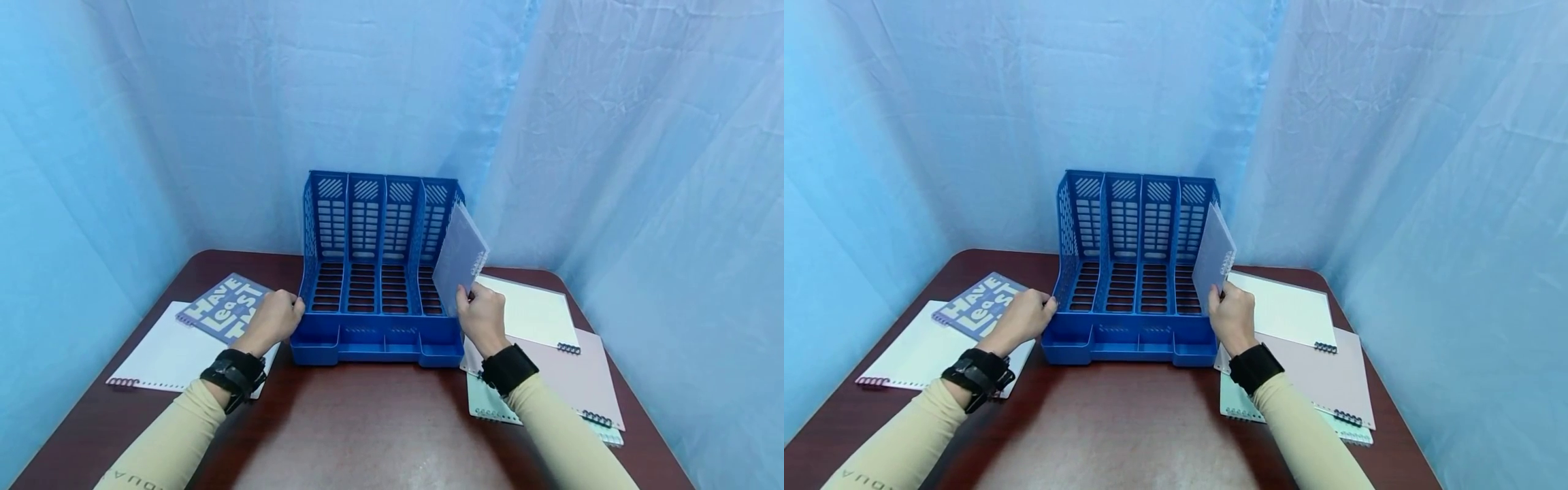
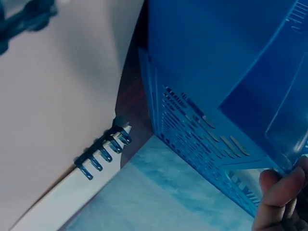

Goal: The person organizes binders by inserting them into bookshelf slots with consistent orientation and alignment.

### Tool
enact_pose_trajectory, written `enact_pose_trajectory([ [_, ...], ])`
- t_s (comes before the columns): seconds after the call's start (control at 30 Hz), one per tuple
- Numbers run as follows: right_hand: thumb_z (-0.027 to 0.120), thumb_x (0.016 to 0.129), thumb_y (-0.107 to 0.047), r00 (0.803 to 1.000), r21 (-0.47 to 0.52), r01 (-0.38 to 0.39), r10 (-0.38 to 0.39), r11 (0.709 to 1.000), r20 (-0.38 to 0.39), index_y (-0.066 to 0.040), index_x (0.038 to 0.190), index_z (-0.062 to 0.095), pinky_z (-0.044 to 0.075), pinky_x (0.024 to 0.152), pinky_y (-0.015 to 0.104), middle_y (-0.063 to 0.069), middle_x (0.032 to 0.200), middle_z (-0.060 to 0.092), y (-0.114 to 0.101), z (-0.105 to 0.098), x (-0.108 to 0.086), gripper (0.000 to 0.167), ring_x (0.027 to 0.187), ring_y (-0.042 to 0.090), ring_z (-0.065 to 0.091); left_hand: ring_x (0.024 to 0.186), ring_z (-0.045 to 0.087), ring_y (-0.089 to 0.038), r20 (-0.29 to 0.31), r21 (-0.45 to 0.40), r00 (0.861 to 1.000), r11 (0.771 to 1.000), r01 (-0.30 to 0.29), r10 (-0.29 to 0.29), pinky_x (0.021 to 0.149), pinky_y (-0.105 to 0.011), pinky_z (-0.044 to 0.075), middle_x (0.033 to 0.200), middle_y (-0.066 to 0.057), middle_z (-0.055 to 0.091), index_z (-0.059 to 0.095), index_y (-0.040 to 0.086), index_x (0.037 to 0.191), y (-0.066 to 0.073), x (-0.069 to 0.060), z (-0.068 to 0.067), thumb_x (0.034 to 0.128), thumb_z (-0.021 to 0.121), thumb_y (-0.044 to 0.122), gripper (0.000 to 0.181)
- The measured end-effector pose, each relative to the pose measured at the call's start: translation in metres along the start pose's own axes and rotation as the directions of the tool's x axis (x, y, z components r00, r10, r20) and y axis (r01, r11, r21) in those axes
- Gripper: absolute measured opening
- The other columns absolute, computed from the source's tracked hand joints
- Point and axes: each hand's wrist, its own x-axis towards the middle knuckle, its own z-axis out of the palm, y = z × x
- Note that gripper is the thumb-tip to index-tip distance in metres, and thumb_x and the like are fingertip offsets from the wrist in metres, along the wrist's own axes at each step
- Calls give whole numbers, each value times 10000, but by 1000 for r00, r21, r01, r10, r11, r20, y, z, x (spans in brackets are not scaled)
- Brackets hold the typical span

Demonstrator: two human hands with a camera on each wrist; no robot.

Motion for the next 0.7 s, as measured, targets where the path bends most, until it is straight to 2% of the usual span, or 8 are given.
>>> enact_pose_trajectory([
  [0.17, 646, 982, -106, 997, -39, -63, 65, 997, 50, 14, 699, 685, 367, 396, 288, 107, 554, 628, 3, 0, -2, 310, 439, 174, 565, 467, 572, -216, -3, 9, 1000, 1000, 5, -5, 485, -311, 447, 521, -39, 441, 478, 108, 600, 1, 0, 1, 1080, 455, 173, 484],
  [0.27, 662, 971, -134, 988, -57, -116, 121, 992, 91, 1, 679, 692, 354, 395, 281, 77, 531, 601, 4, 0, -5, 324, 430, 156, 538, 473, 588, -214, 6, 5, 1000, 1000, 23, -23, 487, -310, 463, 528, -45, 455, 494, 105, 609, 2, 0, 1, 1081, 456, 180, 479],
  [0.33, 668, 968, -156, 977, -69, -164, 171, 984, 130, 12, 718, 710, 373, 394, 283, 78, 536, 600, 6, 0, -7, 305, 435, 160, 549, 478, 593, -214, 11, 2, 999, 1000, 30, -30, 487, -309, 468, 533, -45, 458, 501, 104, 615, 2, 0, 1, 1082, 457, 183, 476],
  [0.37, 674, 965, -159, 969, -67, -188, 196, 980, 150, 30, 788, 736, 406, 400, 278, 97, 579, 639, 7, 0, -9, 266, 459, 166, 586, 479, 591, -214, 12, 3, 1000, 1000, 29, -29, 487, -308, 466, 533, -44, 454, 500, 104, 614, 2, 0, 1, 1082, 458, 184, 476],
  [0.43, 678, 964, -173, 954, -64, -227, 235, 972, 186, 64, 956, 751, 476, 428, 279, 148, 703, 711, 8, 1, -11, 248, 529, 195, 663, 478, 581, -215, 8, 5, 1000, 1000, 24, -24, 486, -309, 457, 531, -39, 444, 495, 105, 610, 2, 0, 1, 1080, 461, 183, 478],
  [0.53, 686, 962, -189, 937, -55, -267, 273, 962, 219, 86, 1166, 704, 551, 488, 306, 218, 914, 754, 11, 3, -12, 343, 667, 261, 740, 475, 567, -215, 0, 8, 1000, 1000, 15, -15, 484, -308, 445, 530, -33, 437, 490, 108, 606, 2, 0, 0, 1077, 462, 180, 477],
  [0.6, 686, 966, -204, 928, -47, -288, 291, 957, 233, 80, 1227, 680, 577, 526, 325, 235, 1000, 751, 11, 3, -12, 386, 734, 288, 756, 478, 565, -213, 0, 9, 1000, 1000, 14, -14, 484, -307, 444, 534, -34, 442, 500, 105, 611, 1, 0, 0, 1076, 459, 180, 472],
  [0.7, 685, 969, -214, 920, -46, -303, 304, 952, 249, 85, 1238, 671, 583, 543, 338, 245, 1012, 747, 10, 2, -11, 403, 751, 297, 756, 480, 569, -210, 2, 10, 1000, 1000, 18, -18, 483, -306, 450, 543, -39, 453, 517, 98, 624, 1, 0, 1, 1076, 456, 181, 464],
])
